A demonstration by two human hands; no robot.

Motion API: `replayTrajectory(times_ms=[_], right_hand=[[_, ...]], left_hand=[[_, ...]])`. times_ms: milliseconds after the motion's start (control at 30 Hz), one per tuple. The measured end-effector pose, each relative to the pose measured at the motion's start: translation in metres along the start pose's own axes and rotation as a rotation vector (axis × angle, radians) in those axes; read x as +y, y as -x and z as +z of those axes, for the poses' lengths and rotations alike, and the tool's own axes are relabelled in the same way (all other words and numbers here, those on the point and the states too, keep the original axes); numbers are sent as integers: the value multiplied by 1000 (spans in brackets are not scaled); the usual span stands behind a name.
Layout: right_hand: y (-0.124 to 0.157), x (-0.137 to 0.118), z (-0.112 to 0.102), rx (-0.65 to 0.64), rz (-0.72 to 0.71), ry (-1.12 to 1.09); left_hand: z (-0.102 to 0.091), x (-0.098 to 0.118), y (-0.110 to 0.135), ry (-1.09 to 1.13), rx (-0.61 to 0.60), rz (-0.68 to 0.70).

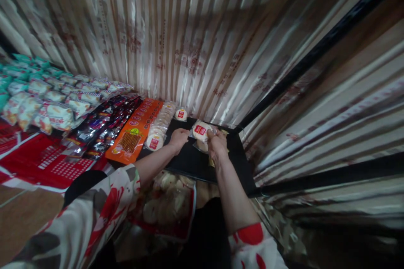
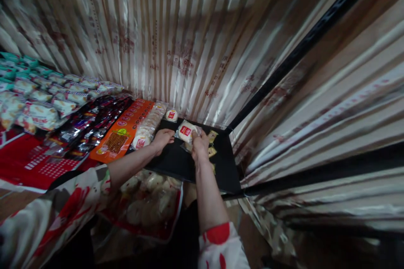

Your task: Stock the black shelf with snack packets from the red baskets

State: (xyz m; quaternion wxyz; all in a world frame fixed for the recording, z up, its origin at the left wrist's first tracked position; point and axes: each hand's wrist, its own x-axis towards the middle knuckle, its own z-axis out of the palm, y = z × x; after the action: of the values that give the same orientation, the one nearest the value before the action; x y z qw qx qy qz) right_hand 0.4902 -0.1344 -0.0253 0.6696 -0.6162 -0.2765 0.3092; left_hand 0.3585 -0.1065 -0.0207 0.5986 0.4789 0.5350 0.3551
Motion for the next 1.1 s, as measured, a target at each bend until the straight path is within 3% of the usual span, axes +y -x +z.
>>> replayTrajectory(times_ms=[167,367,467,600,700,800,867,1000,1100], right_hand=[[19,12,12,75,18,-126],[38,12,20,98,92,-178],[40,4,12,-17,116,-37],[37,-5,1,-228,159,105],[29,-6,1,-367,152,185],[17,-3,5,-426,133,237],[8,2,9,-390,114,232],[-8,21,16,-191,78,224],[-14,39,21,-153,87,261]], left_hand=[[11,2,20,202,-76,-81],[3,-1,16,107,43,-104],[-10,-3,11,-54,50,-12],[-23,-3,9,-481,-143,247],[-24,-3,8,-616,-224,295],[-21,-5,3,-660,-175,273],[-18,-8,-3,-621,-102,209],[-10,-18,-18,-435,27,44],[-5,-23,-30,-390,82,-1]])
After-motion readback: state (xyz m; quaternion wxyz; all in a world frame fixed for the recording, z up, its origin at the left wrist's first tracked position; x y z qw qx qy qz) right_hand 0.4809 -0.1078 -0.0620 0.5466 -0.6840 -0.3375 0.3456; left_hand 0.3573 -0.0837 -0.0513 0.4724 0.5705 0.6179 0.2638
